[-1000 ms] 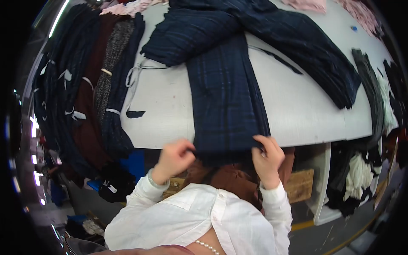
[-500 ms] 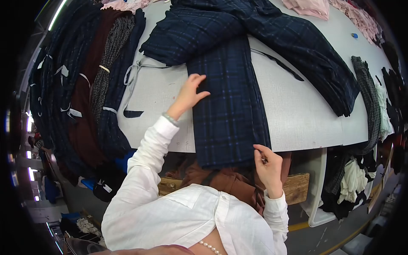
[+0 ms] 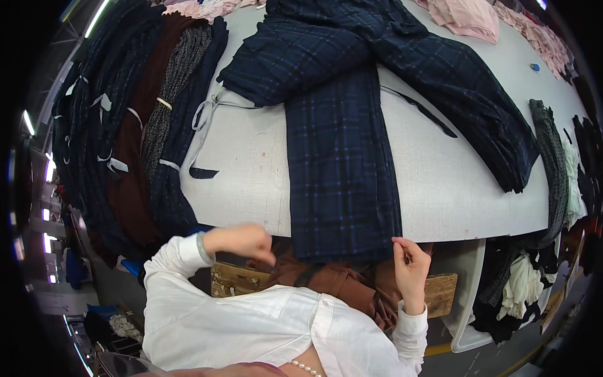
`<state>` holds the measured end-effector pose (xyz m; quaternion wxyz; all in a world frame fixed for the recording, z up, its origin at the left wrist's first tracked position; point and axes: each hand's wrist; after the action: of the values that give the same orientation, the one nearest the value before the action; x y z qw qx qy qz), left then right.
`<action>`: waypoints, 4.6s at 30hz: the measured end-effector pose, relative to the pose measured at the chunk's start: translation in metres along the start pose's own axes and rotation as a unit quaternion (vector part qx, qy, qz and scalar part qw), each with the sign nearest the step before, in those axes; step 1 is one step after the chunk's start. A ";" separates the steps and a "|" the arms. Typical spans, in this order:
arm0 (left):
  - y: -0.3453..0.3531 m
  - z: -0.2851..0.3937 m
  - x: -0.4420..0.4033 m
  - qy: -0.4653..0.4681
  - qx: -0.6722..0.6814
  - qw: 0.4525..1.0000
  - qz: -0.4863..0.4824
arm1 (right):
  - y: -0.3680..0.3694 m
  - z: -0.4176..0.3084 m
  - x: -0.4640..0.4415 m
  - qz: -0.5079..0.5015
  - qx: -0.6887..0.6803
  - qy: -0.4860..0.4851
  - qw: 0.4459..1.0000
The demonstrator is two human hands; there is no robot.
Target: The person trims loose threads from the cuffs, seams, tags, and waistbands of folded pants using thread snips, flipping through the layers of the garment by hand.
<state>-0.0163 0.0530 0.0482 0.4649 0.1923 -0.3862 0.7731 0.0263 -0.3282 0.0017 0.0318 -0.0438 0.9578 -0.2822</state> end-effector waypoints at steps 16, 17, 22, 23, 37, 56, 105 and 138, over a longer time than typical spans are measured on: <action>-0.200 -0.130 -0.132 0.201 0.182 0.756 0.595 | 0.028 -0.039 -0.007 -0.047 -0.074 0.019 0.996; -0.192 -0.124 -0.123 0.174 0.311 0.728 0.586 | 0.028 -0.041 -0.007 -0.052 -0.104 0.041 0.992; -0.139 -0.139 -0.052 0.074 0.054 0.706 0.702 | 0.039 -0.043 -0.010 -0.085 -0.118 0.044 0.988; -0.125 -0.151 -0.036 0.026 -0.004 0.708 0.706 | 0.041 -0.042 -0.012 -0.090 -0.116 0.042 0.988; -0.179 -0.159 0.021 0.076 0.197 0.697 0.685 | 0.048 -0.037 -0.027 -0.082 -0.071 0.024 0.994; 0.007 0.015 -0.077 0.321 0.135 0.901 0.259 | 0.044 0.007 -0.032 -0.091 -0.166 0.112 0.975; 0.059 0.035 -0.047 0.186 0.056 0.952 0.235 | 0.005 0.007 0.024 0.024 0.144 -0.091 0.985; 0.042 0.108 -0.100 0.301 0.009 0.859 0.414 | 0.037 -0.020 0.019 -0.053 -0.119 0.136 0.982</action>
<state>-0.0099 -0.0988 0.0325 0.1937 -0.2233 -0.2645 0.9180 0.0034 -0.2881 -0.0024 -0.1188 -0.0590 0.9763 -0.1712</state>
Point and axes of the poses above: each hand's wrist, its own x-axis away from the middle knuckle, its own y-axis out of the palm, z = x × y, and after that the axes turned 13 degrees about x, right-handed
